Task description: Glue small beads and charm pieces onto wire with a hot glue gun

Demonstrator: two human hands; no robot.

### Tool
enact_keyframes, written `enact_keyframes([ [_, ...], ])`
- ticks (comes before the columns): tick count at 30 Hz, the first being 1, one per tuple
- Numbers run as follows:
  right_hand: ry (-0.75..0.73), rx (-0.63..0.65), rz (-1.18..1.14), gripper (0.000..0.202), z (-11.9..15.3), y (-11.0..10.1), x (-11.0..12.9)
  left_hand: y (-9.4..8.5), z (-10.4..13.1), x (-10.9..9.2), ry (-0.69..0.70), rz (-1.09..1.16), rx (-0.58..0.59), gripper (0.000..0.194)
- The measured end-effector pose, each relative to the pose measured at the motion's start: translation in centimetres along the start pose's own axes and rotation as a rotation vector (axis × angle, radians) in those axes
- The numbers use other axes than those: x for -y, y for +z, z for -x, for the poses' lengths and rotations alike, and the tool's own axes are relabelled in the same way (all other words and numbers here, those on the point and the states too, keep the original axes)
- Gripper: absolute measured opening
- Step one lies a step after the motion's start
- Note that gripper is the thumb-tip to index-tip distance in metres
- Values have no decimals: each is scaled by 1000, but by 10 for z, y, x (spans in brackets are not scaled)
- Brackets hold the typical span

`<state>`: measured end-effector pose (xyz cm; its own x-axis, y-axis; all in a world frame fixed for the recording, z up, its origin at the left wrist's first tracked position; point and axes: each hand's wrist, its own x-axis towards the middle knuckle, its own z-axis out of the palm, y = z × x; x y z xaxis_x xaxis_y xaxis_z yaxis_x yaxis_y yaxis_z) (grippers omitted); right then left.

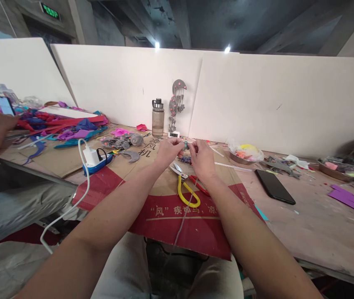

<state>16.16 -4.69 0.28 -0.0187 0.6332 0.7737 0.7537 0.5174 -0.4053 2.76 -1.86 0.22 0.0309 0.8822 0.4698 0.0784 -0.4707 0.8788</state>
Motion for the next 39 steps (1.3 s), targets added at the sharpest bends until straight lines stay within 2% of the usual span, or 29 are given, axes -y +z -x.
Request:
enact_keyframes([
  [6,10,17,2,17,-1,-2,-1,0,-1,3,-29,81,49,13],
  [8,2,35,34,20,-2,-5,-2,-3,-2,2,-43,121,141,14],
  [12,65,53,121,24,-5,-10,-4,-13,-4,-3,-93,227,433,22],
  [14,89,67,154,24,-6,-11,-5,-17,-4,-6,-120,251,499,26],
  [18,87,126,206,24,-5,-10,-6,-19,-4,-4,-56,147,438,30],
  [22,79,166,224,21,-4,-8,-4,-13,-6,5,34,-43,354,22],
  [30,15,101,-7,17,-2,-1,-8,-10,-6,2,-44,-86,233,10],
  [34,-36,92,-24,8,-1,1,-7,-10,-6,0,-38,-85,182,8],
  [39,14,73,-54,7,1,2,-4,-9,-6,1,-25,-103,130,8],
])
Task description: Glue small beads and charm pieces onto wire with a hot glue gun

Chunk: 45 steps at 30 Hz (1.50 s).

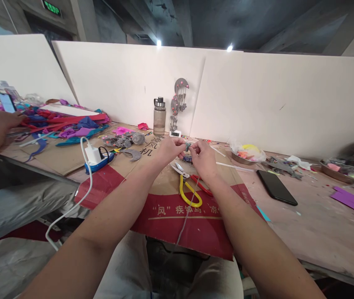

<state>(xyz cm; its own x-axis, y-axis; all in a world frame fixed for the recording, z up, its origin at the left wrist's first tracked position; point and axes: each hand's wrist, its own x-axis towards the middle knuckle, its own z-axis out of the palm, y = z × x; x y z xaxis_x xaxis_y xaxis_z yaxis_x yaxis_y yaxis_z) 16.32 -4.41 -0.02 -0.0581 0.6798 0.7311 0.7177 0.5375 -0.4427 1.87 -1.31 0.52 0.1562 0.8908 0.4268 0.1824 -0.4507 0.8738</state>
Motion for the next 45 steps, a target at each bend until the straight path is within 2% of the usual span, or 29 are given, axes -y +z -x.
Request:
enact_keyframes([
  [7,112,14,-92,14,1,1,5,1,4,-5,13,-62,-29,6],
  [18,274,-3,-198,17,0,-3,8,5,5,-1,43,10,-39,6],
  [22,419,11,-372,18,-3,0,0,3,5,-3,48,36,-12,8],
  [25,497,75,-550,21,-6,3,-6,1,4,-3,34,98,51,9],
  [30,514,90,-596,19,-7,1,-13,-4,2,-1,-82,247,257,12],
  [33,515,101,-541,17,-7,-3,-13,-6,3,-3,-130,298,320,15],
  [39,450,155,-332,10,-7,-9,-4,-2,5,-7,-105,150,239,17],
  [45,331,135,-207,18,-5,-2,-3,0,-5,11,-50,50,134,15],
])
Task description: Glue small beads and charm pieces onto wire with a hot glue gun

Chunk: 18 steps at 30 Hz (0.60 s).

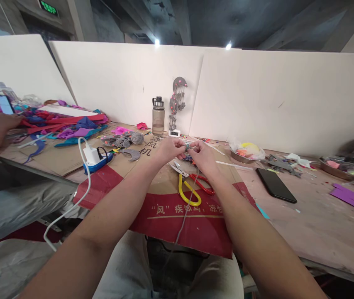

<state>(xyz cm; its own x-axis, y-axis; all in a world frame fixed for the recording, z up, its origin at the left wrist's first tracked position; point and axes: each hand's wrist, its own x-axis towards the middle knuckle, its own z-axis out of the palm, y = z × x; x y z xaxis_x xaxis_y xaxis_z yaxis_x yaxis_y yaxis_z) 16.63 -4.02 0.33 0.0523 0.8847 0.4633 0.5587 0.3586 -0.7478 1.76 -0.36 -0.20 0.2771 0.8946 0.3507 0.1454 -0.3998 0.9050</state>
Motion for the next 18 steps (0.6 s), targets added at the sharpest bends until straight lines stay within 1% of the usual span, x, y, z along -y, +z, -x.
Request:
enact_keyframes([
  [3,-30,7,2,23,1,5,-2,-6,-5,5,26,13,-141,15],
  [6,-88,77,12,20,7,9,4,-14,-8,5,33,65,-287,15],
  [7,-115,116,9,21,10,10,8,-17,-8,5,35,99,-333,14],
  [9,-171,233,-8,25,15,10,16,-24,-9,3,30,221,-399,13],
  [11,-205,359,-16,27,17,6,23,-31,-9,3,11,399,-418,12],
  [12,-203,391,-7,27,16,3,25,-34,-10,2,2,487,-417,13],
  [13,-181,385,20,27,14,-2,25,-36,-10,2,-4,557,-413,13],
  [14,-149,337,73,28,11,-7,22,-38,-9,1,-9,603,-409,13],
  [15,-105,251,149,30,7,-12,18,-39,-9,0,-14,623,-405,14],
  [17,-36,71,401,28,-2,-21,3,-38,-8,-3,-27,619,-390,15],
  [18,5,43,526,24,-5,-23,-7,-37,-7,-4,-34,609,-374,16],
])
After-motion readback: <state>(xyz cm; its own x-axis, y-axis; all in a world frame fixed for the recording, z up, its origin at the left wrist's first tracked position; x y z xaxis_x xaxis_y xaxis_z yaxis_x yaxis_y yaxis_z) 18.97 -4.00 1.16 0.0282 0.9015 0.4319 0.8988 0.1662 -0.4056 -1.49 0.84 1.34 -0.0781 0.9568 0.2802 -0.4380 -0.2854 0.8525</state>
